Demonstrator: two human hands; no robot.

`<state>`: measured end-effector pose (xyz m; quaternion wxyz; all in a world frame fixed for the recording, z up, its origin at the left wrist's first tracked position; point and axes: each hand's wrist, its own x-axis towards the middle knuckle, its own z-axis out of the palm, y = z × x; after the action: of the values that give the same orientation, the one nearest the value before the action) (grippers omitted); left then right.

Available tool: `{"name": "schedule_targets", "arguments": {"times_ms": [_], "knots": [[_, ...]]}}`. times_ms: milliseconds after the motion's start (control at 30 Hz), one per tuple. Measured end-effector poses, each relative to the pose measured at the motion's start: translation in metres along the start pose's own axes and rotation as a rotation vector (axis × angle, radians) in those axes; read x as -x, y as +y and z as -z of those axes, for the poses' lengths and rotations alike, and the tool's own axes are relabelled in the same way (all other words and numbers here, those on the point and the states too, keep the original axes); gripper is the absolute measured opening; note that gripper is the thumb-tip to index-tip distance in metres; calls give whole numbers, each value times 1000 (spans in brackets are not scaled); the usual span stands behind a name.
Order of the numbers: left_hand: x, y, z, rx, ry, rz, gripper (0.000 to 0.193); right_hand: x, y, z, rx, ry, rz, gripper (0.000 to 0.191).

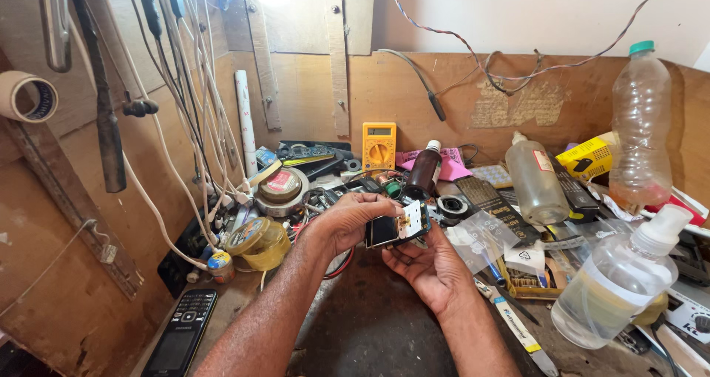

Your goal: The person cleans a small electronic circuit board with a cotton swab, then uses a hot air gun to apply heat to the board. The person handles the board and swab by hand and operates the hot air gun with both hands.

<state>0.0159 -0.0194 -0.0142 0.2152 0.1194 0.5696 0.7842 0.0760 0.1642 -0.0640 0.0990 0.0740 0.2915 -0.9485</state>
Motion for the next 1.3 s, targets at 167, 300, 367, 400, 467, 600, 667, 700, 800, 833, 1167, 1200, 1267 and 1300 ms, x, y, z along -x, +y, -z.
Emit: {"name": "schedule_targets", "arguments": {"times_ms": [167, 300, 367, 400, 467, 600, 667, 700, 800, 833, 1167, 1200, 1267, 1300], "knots": [[2, 3, -3, 24, -28, -15, 21, 0, -1, -1, -3, 8, -7, 31], [10, 9, -11, 1, -39, -58, 27, 0, -2, 0, -6, -5, 2, 34], [16, 14, -17, 3, -69, -51, 33, 0, -2, 0, 5, -16, 4, 36], [20, 16, -20, 6, -86, -47, 37, 0, -2, 1, 11, -18, 6, 37], [29, 21, -26, -86, 7, -117, 43, -1, -2, 2, -1, -16, 2, 37], [51, 27, -36, -367, 49, -393, 51, -4, -2, 7, -17, -15, 6, 36], [63, 26, -38, -739, 128, -543, 60, -5, -1, 9, -14, -32, 8, 36], [68, 24, -40, -922, 168, -613, 64, -5, -1, 10, -12, -35, 8, 36], [81, 17, -45, -1057, 192, -847, 63, -5, 0, 13, -8, -35, 41, 33], [83, 15, -47, -1085, 207, -852, 63, -5, 0, 13, -10, -31, 43, 33], [101, 14, -56, -1245, 246, -783, 71, -4, 2, 15, 7, -23, 53, 36], [102, 15, -56, -1245, 242, -772, 73, -4, 3, 17, 8, -26, 50, 36], [105, 16, -58, -1227, 241, -786, 77, -4, 3, 18, 20, -21, 48, 37], [106, 17, -58, -1218, 239, -796, 79, -4, 3, 18, 26, -19, 48, 38]]}}
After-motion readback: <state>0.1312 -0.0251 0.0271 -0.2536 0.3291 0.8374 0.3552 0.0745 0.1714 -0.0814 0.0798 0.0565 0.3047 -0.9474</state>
